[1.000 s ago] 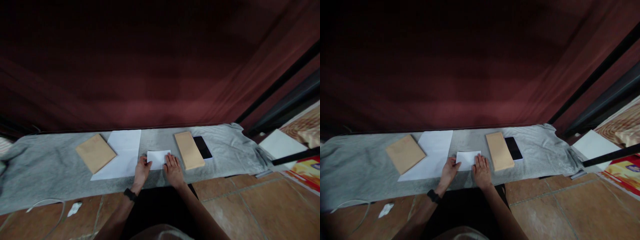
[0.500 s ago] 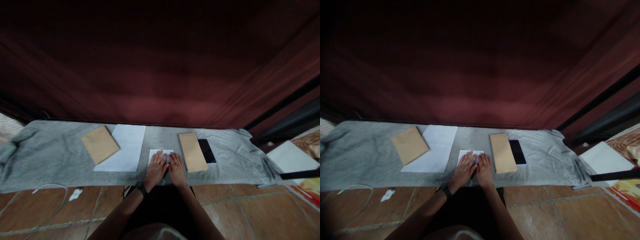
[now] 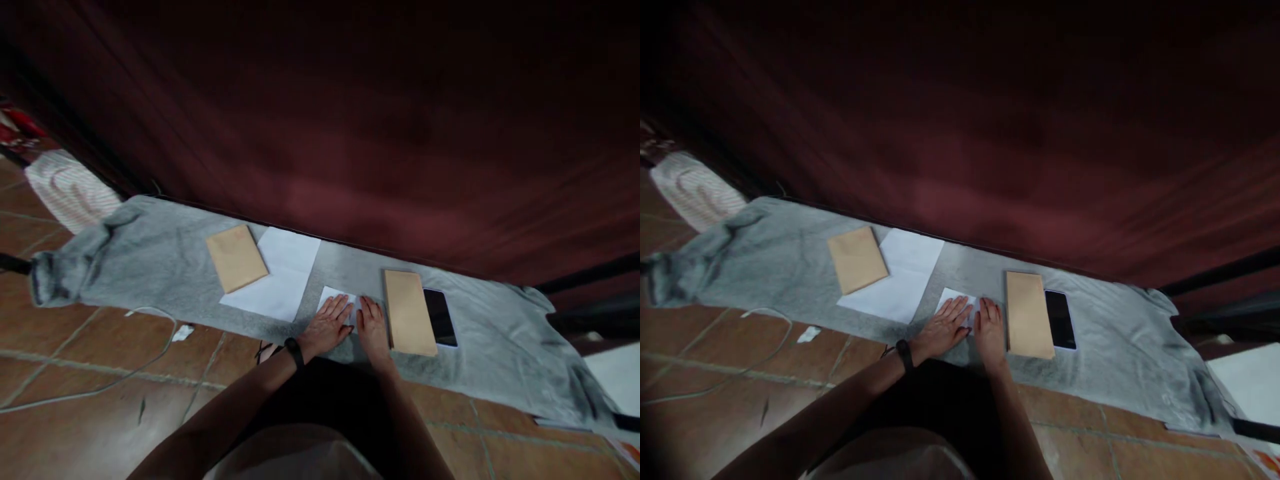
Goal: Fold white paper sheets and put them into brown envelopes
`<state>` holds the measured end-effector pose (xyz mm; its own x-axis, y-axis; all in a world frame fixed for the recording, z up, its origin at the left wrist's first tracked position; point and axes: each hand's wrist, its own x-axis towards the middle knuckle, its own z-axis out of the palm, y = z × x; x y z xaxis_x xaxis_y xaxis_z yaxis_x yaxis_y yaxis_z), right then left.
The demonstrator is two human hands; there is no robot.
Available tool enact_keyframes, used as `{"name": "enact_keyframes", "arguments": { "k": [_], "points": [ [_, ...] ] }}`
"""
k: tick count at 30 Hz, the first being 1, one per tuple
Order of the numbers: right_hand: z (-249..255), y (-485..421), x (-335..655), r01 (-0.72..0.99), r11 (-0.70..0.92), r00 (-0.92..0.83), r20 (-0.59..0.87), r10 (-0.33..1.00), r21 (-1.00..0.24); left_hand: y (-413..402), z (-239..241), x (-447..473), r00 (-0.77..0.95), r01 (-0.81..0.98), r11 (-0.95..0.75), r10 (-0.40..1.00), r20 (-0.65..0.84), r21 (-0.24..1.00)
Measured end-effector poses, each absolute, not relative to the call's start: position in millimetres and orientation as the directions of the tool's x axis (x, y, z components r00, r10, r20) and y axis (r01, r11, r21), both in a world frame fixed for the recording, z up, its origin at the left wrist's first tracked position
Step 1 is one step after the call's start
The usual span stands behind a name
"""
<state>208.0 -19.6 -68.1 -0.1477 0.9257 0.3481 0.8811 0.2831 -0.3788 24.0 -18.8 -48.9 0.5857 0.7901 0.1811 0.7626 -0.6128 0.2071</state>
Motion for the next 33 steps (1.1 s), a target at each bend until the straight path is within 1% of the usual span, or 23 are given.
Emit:
{"name": "enact_keyframes", "arguments": {
  "k": [4,7,10,14,16,18,22,24,30,33],
  "points": [
    [-69,-22,208,0.872,0.302,-0.165,0.348,0.923,-0.386,-22,-44,27,0.553,0.782,-0.582,0.813,0.182,0.222],
    [-69,-23,206,0.891,0.287,-0.168,0.333,0.928,-0.351,-25,-44,30,0.543,0.779,-0.577,0.816,0.197,0.245],
    [-69,-24,206,0.916,0.292,-0.195,0.331,0.923,-0.277,-27,-44,30,0.559,0.761,-0.593,0.805,0.199,0.261],
    [-67,-27,208,0.925,0.363,-0.316,0.301,0.9,-0.114,-27,-42,25,0.586,0.738,-0.613,0.79,0.181,0.281],
    [-67,-29,208,0.923,0.376,-0.34,0.291,0.894,-0.077,-27,-40,22,0.592,0.734,-0.616,0.787,0.175,0.286],
    [-67,-29,207,0.929,0.359,-0.316,0.303,0.899,-0.095,-28,-39,17,0.588,0.738,-0.611,0.791,0.171,0.286],
    [-69,-28,208,0.932,0.31,-0.235,0.336,0.912,-0.189,-32,-41,4,0.55,0.765,-0.578,0.816,0.177,0.285],
    [-70,-28,209,0.929,0.306,-0.225,0.339,0.914,-0.21,-34,-43,-3,0.524,0.78,-0.556,0.831,0.186,0.288],
    [-61,-35,186,0.945,0.267,-0.193,0.337,0.921,-0.187,-34,-49,-12,0.498,0.787,-0.543,0.84,0.217,0.294],
    [-59,-40,171,0.919,0.35,-0.29,0.292,0.911,-0.179,-32,-49,-12,0.504,0.783,-0.551,0.834,0.227,0.287]
  ]
}}
